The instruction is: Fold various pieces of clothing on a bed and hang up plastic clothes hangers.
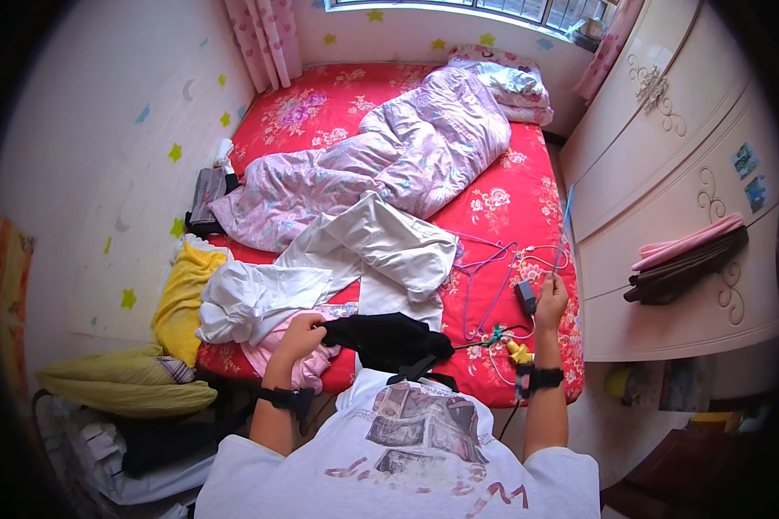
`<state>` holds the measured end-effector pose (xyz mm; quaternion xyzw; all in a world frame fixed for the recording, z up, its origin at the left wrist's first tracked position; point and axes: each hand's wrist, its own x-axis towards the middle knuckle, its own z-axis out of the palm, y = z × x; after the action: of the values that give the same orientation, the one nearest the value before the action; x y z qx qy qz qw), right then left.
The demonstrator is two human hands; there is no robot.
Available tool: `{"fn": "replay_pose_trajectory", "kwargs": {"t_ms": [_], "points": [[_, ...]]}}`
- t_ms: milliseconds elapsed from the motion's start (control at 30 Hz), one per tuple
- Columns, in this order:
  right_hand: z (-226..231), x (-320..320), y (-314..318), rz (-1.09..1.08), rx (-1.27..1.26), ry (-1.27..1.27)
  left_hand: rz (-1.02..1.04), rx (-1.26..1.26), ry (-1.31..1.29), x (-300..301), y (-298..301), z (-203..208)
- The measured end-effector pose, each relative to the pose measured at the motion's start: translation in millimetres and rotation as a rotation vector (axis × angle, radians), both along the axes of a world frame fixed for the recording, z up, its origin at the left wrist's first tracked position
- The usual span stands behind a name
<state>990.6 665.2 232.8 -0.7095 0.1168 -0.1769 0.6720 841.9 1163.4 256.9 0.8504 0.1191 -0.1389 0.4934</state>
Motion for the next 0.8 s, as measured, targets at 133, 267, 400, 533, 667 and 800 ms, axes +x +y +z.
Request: {"fn": "replay_pose_trajectory", "kwargs": {"t_ms": [133,267,400,533,667,800], "points": [[-103.3,2.7,-72.0,-0.121,-0.343,0.186,0.079,0.061,-0.088,2.4,14.8,-22.2],[-161.6,-54.7,-74.4,-0.036,-0.582,0.489,0.084,0.479,-0.047,-2.9,38.8,-20.1],[-179.8,-115.2,-24.3,0.154,-0.346,0.467,0.36,0.719,-0.147,-49.8,140.1,-61.7],[-223.4,-171.6,-45.7,0.153,-0.409,0.687,0.868,0.688,-0.302,-57.4,203.8,-49.9],[-238.9,-212.8,-55.4,0.159,-0.417,0.792,0.672,0.929,-0.361,-19.0,178.7,-21.4],[-234.8,-236.9,-66.3,0.133,-0.18,1.012,0.251,0.474,-0.114,72.2,25.7,-76.4]]}}
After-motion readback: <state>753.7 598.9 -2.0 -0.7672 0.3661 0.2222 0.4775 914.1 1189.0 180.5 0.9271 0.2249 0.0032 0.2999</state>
